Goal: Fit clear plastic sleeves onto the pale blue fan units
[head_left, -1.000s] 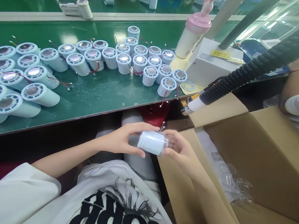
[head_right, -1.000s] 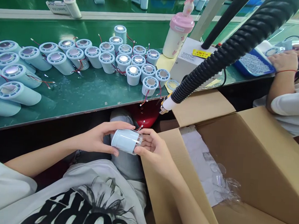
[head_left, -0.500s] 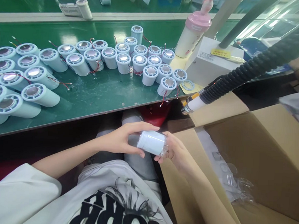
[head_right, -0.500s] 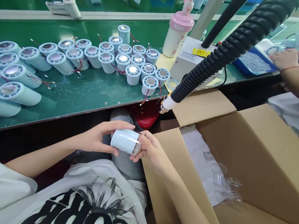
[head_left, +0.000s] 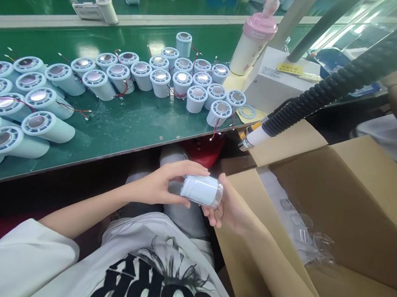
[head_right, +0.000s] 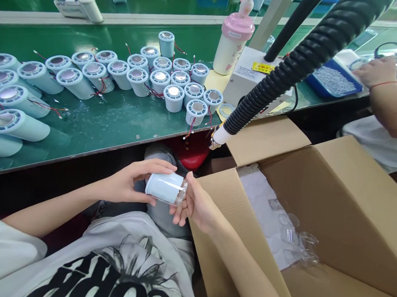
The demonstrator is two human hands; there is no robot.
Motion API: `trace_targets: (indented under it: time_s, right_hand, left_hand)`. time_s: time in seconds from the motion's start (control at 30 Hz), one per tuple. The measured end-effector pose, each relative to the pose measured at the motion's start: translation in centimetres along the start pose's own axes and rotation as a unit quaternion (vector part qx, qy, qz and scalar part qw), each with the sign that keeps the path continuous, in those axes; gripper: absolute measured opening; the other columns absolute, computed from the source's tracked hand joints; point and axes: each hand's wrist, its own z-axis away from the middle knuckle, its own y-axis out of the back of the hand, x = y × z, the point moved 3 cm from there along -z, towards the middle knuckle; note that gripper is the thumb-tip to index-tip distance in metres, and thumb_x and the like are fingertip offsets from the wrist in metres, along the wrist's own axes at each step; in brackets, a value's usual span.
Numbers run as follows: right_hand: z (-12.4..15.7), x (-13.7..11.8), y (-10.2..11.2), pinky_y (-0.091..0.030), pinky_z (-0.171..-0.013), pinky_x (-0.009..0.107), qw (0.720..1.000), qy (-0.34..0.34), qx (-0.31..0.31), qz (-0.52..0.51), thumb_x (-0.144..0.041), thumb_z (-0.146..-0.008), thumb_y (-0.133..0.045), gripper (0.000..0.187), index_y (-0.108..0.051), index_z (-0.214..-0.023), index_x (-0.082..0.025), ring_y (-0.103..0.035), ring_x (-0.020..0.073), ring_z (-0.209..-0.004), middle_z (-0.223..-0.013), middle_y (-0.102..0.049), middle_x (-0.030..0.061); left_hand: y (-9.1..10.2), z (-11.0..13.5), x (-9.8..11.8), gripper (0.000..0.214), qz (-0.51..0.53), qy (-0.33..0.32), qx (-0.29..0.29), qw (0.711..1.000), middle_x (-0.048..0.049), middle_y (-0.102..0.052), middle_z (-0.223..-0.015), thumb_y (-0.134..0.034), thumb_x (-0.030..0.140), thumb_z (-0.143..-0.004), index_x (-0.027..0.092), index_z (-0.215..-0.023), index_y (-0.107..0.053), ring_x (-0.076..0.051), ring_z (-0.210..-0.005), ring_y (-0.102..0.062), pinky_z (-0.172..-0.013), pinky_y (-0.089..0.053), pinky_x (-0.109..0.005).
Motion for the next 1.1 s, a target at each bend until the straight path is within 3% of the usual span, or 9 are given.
trace_targets:
  time_s: [0.1, 0.17, 0.3, 0.4, 0.47, 0.63, 0.9, 1.0, 1.1]
  right_hand:
    - [0.0, 0.3, 0.5, -0.038, -0.032, 0.017, 0.996, 0.056, 0.006, 0.074, -0.083, -0.078, -0.02, 0.079, -0.058, -0.07, -0.014, -0.052, 0.0099, -0.037, -0.052, -0.056, 0.0033]
    - [0.4, 0.0, 1.1, -0.05, -0.043, 0.022, 0.969, 0.181, 0.063, 0.154, -0.082, -0.078, -0.026, 0.077, -0.059, -0.091, -0.014, -0.062, 0.0147, -0.052, -0.071, -0.065, 0.0081]
    - [2.1, -1.0, 1.6, -0.05, -0.095, 0.044, 0.81, 0.432, 0.132, 0.375, -0.06, -0.078, -0.062, 0.072, -0.036, -0.136, -0.025, -0.052, 0.0287, -0.122, -0.145, -0.039, 0.0153]
    - [2.8, -1.2, 1.3, -0.04, -0.107, 0.048, 0.704, 0.498, 0.114, 0.493, -0.025, -0.083, -0.067, 0.053, -0.046, -0.131, -0.034, -0.043, 0.0264, -0.131, -0.145, -0.043, 0.0066]
    - [2.8, -1.2, 1.4, -0.043, -0.105, 0.045, 0.731, 0.489, 0.106, 0.464, -0.02, -0.083, -0.066, 0.05, -0.051, -0.129, -0.034, -0.048, 0.0251, -0.128, -0.139, -0.051, 0.0052]
    - [2.1, -0.8, 1.8, -0.056, -0.087, 0.038, 0.893, 0.368, 0.092, 0.242, -0.042, -0.082, -0.067, 0.046, -0.058, -0.125, -0.029, -0.064, 0.0249, -0.107, -0.122, -0.065, 0.0074]
    - [2.2, -0.5, 1.4, -0.057, -0.076, 0.034, 0.906, 0.304, 0.124, 0.267, -0.043, -0.077, -0.071, 0.045, -0.066, -0.118, -0.027, -0.068, 0.0229, -0.087, -0.103, -0.072, 0.0047]
    - [1.7, 0.0, 1.3, -0.054, -0.083, 0.036, 0.922, 0.271, 0.075, 0.266, -0.045, -0.082, -0.064, 0.05, -0.059, -0.128, -0.025, -0.067, 0.0237, -0.094, -0.108, -0.071, 0.0047]
    - [1.8, -1.0, 5.6, -0.053, -0.087, 0.033, 0.893, 0.263, 0.155, 0.332, -0.047, -0.088, -0.054, 0.039, -0.065, -0.119, -0.025, -0.066, 0.0211, -0.098, -0.108, -0.07, 0.0039]
  left_hand:
    - [-0.2, 0.0, 0.3, 0.064, 0.011, 0.039, 0.001, 0.999, -0.0106, -0.049, -0.136, -0.075, 0.02, -0.072, 0.028, -0.131, -0.051, -0.026, -0.125, -0.048, -0.089, -0.053, -0.03]
    - [-0.3, 0.0, 0.4, 0.063, 0.028, 0.073, 0.008, 0.997, -0.0097, -0.051, -0.133, -0.074, 0.023, -0.074, 0.028, -0.132, -0.049, -0.023, -0.119, -0.052, -0.088, -0.053, -0.029]
    - [-0.4, 0.0, 0.2, 0.062, 0.106, 0.13, 0.019, 0.986, -0.0088, -0.054, -0.126, -0.071, 0.027, -0.077, 0.026, -0.134, -0.045, -0.02, -0.106, -0.06, -0.085, -0.054, -0.029]
    - [-0.5, 0.0, 0.1, 0.06, 0.119, 0.148, 0.022, 0.982, -0.0089, -0.058, -0.119, -0.069, 0.03, -0.079, 0.025, -0.134, -0.045, -0.019, -0.096, -0.063, -0.076, -0.055, -0.028]
    - [-0.4, 0.0, 0.2, 0.062, 0.097, 0.144, 0.013, 0.985, -0.0089, -0.06, -0.118, -0.07, 0.031, -0.078, 0.025, -0.135, -0.045, -0.019, -0.093, -0.063, -0.073, -0.055, -0.027]
    - [-0.2, 0.0, 0.9, 0.073, 0.092, 0.083, -0.028, 0.992, -0.0101, -0.047, -0.14, -0.074, 0.022, -0.073, 0.029, -0.139, -0.043, -0.025, -0.122, -0.052, -0.097, -0.049, -0.035]
    - [-1.3, 0.2, -0.9, 0.077, 0.225, 0.171, -0.038, 0.958, -0.0085, -0.055, -0.133, -0.074, 0.019, -0.073, 0.028, -0.141, -0.039, -0.022, -0.112, -0.059, -0.094, -0.05, -0.034]
    - [-1.2, 0.9, -1.4, 0.068, 0.24, 0.235, -0.024, 0.942, -0.0061, -0.064, -0.118, -0.071, 0.027, -0.076, 0.028, -0.138, -0.044, -0.016, -0.089, -0.065, -0.073, -0.055, -0.025]
    - [0.5, 0.2, -2.6, 0.055, 0.138, 0.268, 0.002, 0.954, -0.0011, -0.07, -0.094, -0.066, 0.041, -0.078, 0.027, -0.129, -0.052, -0.013, -0.068, -0.062, -0.051, -0.046, -0.016]
